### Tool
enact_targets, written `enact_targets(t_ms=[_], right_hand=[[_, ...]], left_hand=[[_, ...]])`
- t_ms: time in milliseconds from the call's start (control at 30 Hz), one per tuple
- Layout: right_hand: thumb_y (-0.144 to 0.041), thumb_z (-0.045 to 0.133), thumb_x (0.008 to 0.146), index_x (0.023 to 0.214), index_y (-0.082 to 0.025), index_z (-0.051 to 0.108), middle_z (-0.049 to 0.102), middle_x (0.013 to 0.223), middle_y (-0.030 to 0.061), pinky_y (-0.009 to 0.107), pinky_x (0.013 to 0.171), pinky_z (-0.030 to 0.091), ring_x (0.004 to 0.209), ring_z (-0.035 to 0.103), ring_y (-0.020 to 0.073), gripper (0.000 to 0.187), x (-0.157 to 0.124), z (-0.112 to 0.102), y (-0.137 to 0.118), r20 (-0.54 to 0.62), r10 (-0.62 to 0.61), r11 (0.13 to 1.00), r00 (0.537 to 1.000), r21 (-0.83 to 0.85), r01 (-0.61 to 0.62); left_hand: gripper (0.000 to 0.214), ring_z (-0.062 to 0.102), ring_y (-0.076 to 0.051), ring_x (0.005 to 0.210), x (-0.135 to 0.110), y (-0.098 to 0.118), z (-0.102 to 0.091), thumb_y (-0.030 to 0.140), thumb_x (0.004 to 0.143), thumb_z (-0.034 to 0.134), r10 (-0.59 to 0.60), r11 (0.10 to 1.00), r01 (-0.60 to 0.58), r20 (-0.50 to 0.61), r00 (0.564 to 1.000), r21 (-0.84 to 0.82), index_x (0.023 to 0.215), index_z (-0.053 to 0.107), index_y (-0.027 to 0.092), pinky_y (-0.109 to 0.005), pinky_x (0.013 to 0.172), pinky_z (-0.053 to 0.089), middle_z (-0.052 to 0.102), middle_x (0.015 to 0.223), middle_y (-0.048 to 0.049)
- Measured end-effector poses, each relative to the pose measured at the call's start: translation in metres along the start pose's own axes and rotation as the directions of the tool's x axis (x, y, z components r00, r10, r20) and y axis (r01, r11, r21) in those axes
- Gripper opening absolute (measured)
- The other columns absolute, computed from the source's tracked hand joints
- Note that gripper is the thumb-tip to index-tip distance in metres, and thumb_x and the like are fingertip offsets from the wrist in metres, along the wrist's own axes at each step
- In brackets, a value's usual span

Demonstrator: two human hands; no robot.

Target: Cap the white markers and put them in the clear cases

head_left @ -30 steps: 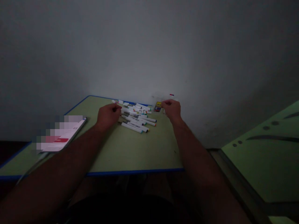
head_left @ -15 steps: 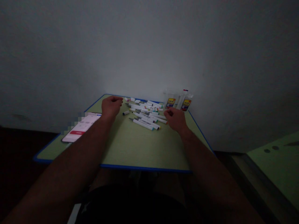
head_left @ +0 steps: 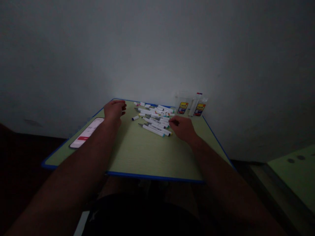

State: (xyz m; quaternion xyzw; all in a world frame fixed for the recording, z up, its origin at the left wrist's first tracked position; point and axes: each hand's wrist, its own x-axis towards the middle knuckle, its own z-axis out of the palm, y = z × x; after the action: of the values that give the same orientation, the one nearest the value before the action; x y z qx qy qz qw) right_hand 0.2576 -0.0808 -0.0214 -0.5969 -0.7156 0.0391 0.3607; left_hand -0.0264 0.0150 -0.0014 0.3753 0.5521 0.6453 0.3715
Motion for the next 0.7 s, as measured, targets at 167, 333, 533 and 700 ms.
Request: enact_targets(t_ms=[167,333,533,700], right_hand=[[-0.018,0.068,0.081,0.091,-0.022,0.079,0.077,0.084,0.0033,0.032,0.076,0.051,0.074,0.068,0.0176,0.016,-0.001,0.001,-0.005,0.061,-0.037,0.999,0.997,-0.016,0.038],[-0.019,0.070,0.082,0.095,-0.021,0.079,0.077,0.085,0.0040,0.031,0.076,0.050,0.075,0.068,0.0175,0.016,-0.004,0.002,-0.010,0.106,-0.093,0.996,0.990,-0.003,0.094],[-0.017,0.072,0.080,0.097,-0.021,0.079,0.078,0.094,0.0054,0.033,0.082,0.050,0.082,0.068,0.0184,0.019,-0.006,0.004,-0.013,0.166,-0.155,0.987,0.974,-0.023,0.160],[-0.016,0.074,0.079,0.100,-0.020,0.080,0.078,0.096,0.0065,0.034,0.082,0.049,0.085,0.067,0.0194,0.022,-0.007,0.004,-0.014,0.188,-0.186,0.980,0.964,-0.032,0.195]], left_hand=[[0.011,0.062,-0.014,0.067,-0.002,-0.001,0.002,0.015,0.067,0.061,-0.009,1.000,0.009,0.008,1.000,0.023,0.075,0.068,0.018,-0.024,0.056,0.046,0.071,0.080,-0.0062],[0.011,0.061,-0.014,0.066,-0.003,-0.002,0.004,0.014,0.068,0.062,-0.003,0.999,0.002,0.018,1.000,0.040,0.076,0.068,0.017,-0.025,0.057,0.046,0.070,0.080,-0.0065],[0.009,0.061,-0.014,0.066,-0.006,-0.001,0.005,0.014,0.068,0.063,0.001,0.999,-0.002,0.025,1.000,0.054,0.076,0.068,0.016,-0.025,0.057,0.046,0.068,0.077,-0.0058],[0.009,0.059,-0.013,0.063,-0.008,-0.001,0.006,0.012,0.070,0.063,0.006,0.998,-0.008,0.027,1.000,0.057,0.075,0.069,0.016,-0.025,0.055,0.044,0.067,0.073,-0.0051]])
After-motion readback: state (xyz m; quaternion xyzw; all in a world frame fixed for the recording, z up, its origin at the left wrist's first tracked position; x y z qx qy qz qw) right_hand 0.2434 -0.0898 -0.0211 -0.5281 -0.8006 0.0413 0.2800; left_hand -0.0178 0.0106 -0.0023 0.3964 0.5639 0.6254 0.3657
